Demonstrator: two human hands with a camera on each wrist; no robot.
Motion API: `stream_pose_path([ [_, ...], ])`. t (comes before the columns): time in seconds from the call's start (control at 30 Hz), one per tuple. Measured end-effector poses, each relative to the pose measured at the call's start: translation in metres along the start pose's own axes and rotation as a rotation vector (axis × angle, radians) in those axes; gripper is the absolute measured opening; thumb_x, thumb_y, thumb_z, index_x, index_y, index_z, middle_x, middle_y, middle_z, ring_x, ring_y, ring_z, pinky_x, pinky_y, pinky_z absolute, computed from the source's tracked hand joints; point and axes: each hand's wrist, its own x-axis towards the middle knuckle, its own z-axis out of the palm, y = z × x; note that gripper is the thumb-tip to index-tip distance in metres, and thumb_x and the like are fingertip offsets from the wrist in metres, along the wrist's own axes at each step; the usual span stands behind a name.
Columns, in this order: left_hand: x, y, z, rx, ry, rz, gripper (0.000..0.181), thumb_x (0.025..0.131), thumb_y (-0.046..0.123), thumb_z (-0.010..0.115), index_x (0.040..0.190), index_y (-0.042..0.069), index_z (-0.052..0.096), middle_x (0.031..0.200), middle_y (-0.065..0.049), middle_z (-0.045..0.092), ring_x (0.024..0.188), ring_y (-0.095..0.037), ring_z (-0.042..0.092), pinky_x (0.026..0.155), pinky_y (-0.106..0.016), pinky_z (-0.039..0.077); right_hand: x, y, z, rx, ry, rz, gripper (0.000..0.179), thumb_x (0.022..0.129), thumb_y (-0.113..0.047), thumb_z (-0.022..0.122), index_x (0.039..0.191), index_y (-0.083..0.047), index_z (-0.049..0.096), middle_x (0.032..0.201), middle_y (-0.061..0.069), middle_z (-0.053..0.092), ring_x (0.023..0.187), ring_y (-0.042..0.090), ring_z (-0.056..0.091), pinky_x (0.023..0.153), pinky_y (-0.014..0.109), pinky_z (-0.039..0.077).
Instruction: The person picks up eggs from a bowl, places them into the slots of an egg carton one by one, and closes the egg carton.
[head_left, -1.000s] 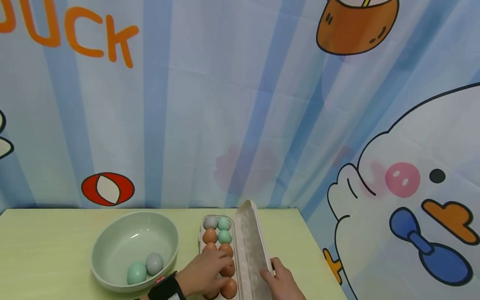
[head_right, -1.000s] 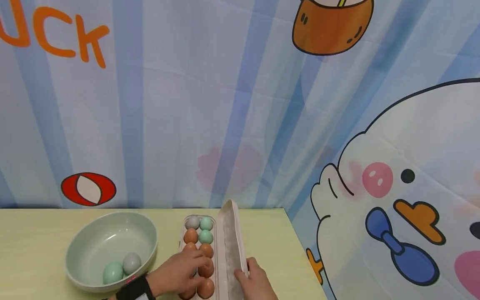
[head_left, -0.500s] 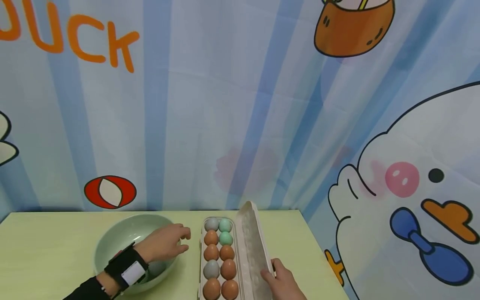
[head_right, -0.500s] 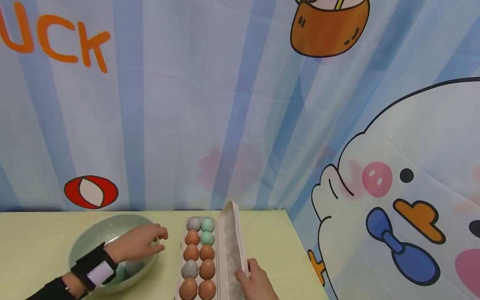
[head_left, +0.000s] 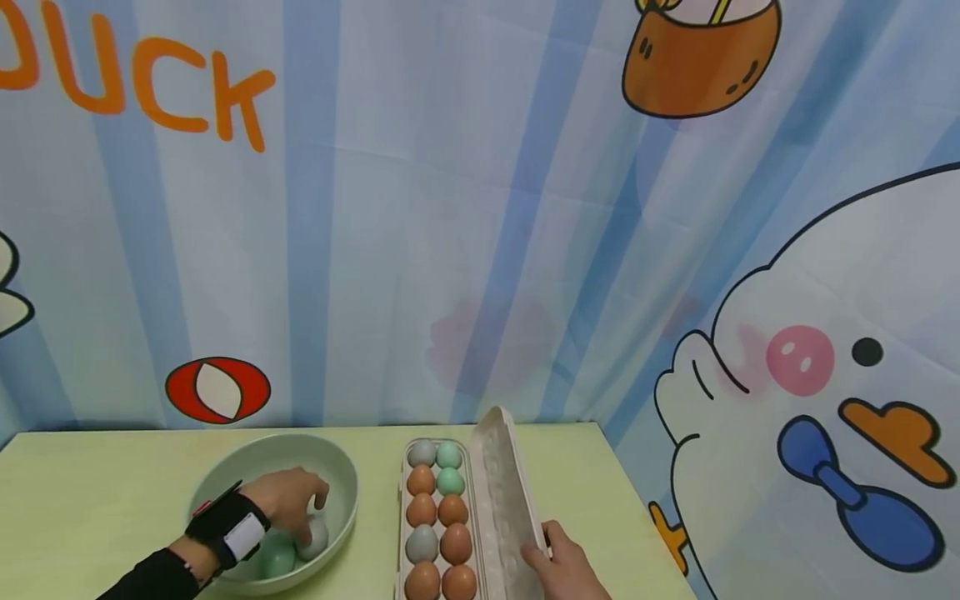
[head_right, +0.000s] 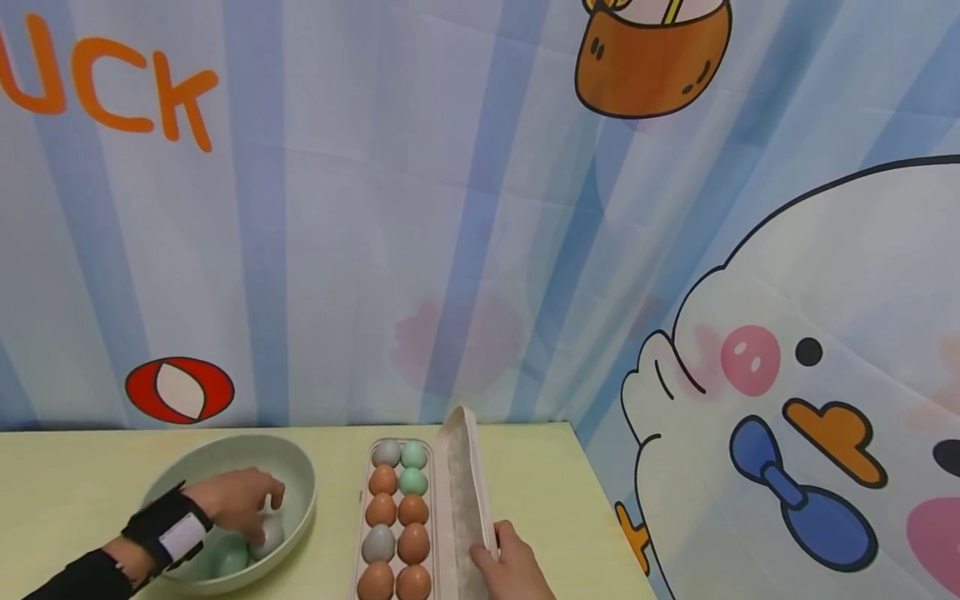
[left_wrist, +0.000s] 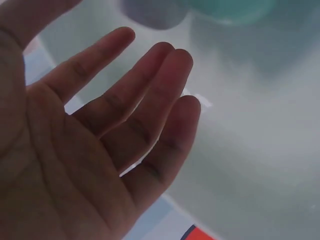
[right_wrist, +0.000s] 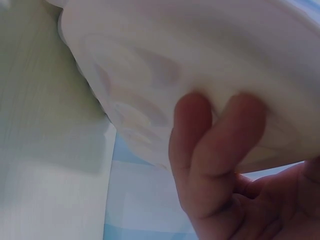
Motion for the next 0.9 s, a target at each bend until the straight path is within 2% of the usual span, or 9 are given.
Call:
stream_pose_path([
  [0.2,0.003,-0.001,0.008,-0.001,0.0,-0.012,0.033,0.062,0.006,0.084,0.088,0.011,0.063,0.083,-0.006,0.054,0.074,-0.025,0.047,0.067,-0.045,0.042,0.0,0.0,0.0,0.008,-0.005,0.005,0.034,0.093,-0.024,0.053,0.109,0.006,0.047,0.095,0.014,0.056,0.085,0.029,0.061,0.065,0.047,0.051],
  [0.37,0.007,0.001,0.012,0.001,0.019,0.01,0.033,0.061,0.003,0.081,0.088,0.011,0.063,0.081,-0.004,0.054,0.072,-0.023,0.048,0.066,-0.043,0.042,0.0,0.001,-0.001,0.01,-0.001,0.002,0.034,0.093,-0.024,0.054,0.109,0.006,0.047,0.095,0.014,0.057,0.085,0.029,0.061,0.065,0.047,0.051],
  [0.6,0.018,0.0,0.024,0.044,0.082,0.07,0.03,0.061,0.004,0.082,0.081,0.011,0.061,0.076,0.0,0.053,0.07,-0.019,0.047,0.065,-0.041,0.042,0.0,0.002,-0.002,0.023,-0.008,0.016,0.035,0.094,-0.024,0.053,0.111,0.006,0.047,0.095,0.013,0.056,0.085,0.029,0.061,0.066,0.047,0.051],
  [0.73,0.024,-0.004,0.029,0.048,0.108,0.07,0.034,0.06,0.001,0.084,0.085,0.01,0.062,0.082,-0.002,0.056,0.078,-0.022,0.052,0.072,-0.046,0.044,0.0,0.002,-0.002,0.031,-0.012,0.015,0.035,0.094,-0.024,0.053,0.11,0.006,0.047,0.094,0.013,0.056,0.084,0.029,0.062,0.066,0.047,0.051],
  [0.9,0.027,-0.009,0.032,0.053,0.186,0.082,0.039,0.059,-0.002,0.082,0.092,0.009,0.063,0.087,-0.005,0.058,0.084,-0.027,0.056,0.078,-0.051,0.045,0.001,0.003,-0.001,0.029,0.002,-0.005,0.034,0.093,-0.023,0.053,0.11,0.006,0.047,0.093,0.012,0.056,0.083,0.029,0.062,0.065,0.046,0.052],
])
